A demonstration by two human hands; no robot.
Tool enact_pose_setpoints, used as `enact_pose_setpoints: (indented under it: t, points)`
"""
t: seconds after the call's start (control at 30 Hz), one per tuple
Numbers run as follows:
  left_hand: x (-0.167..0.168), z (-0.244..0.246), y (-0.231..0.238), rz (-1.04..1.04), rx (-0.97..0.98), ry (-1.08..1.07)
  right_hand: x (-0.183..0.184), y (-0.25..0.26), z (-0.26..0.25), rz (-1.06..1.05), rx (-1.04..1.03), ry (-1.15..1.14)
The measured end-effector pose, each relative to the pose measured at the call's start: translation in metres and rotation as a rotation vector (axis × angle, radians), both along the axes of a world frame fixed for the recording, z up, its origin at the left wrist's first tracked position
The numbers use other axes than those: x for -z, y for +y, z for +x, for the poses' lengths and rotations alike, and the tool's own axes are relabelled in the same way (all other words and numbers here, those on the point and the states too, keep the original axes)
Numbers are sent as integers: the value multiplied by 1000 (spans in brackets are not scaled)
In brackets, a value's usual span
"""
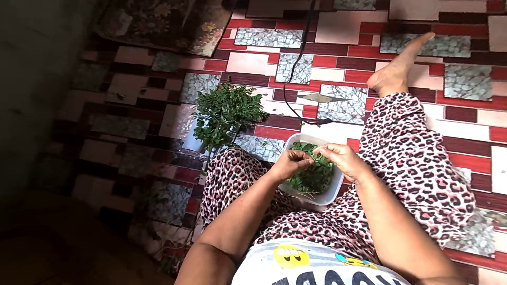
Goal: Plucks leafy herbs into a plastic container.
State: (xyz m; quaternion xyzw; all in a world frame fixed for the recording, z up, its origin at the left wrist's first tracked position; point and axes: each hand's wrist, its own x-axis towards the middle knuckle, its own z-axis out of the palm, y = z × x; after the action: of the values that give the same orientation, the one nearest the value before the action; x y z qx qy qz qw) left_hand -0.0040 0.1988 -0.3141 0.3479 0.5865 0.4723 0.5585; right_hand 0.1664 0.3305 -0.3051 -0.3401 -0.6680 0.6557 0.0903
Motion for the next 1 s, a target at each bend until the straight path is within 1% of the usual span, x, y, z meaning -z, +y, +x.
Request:
enact_pose_setpoints:
  t: [0.1, 0.23, 0.43, 0.53, 0.63, 0.7, 0.77, 0.83, 0.9, 0.97, 1.0]
  points:
    - [4, 0, 0, 30, 11, 26, 2, -1, -2, -31, -23, 4]
    - [4, 1, 2, 32, 44, 112, 0, -5, -5, -49, -28, 25]
    - [8, 1, 3, 33, 94, 162, 2, -7, -5, 131, -118, 6]
    - [5, 0, 3, 35, 82, 99, 2, -7, -7, 49, -41, 13]
    - [3, -1, 2, -31, -15, -58, 0, 0, -7, -22, 80, 18]
    - [4, -1, 2, -64, -106, -192, -4, 4, -3, -39, 83, -32]
    - [4, -2, 2, -99, -159, -264, -5, 5, 0, -83, 41, -73]
    - [3, -2, 2, -114, -187, -285, -6, 3, 5, -164, -35, -55]
    - [3, -1, 3, -106, -193, -278, -5, -3, 4, -252, -57, 10]
    - [4, 0, 4, -81, -190, -256, -3, -12, -3, -269, 20, 83]
    - [5, 1, 3, -66, -190, -243, -1, -17, -7, -245, 66, 99]
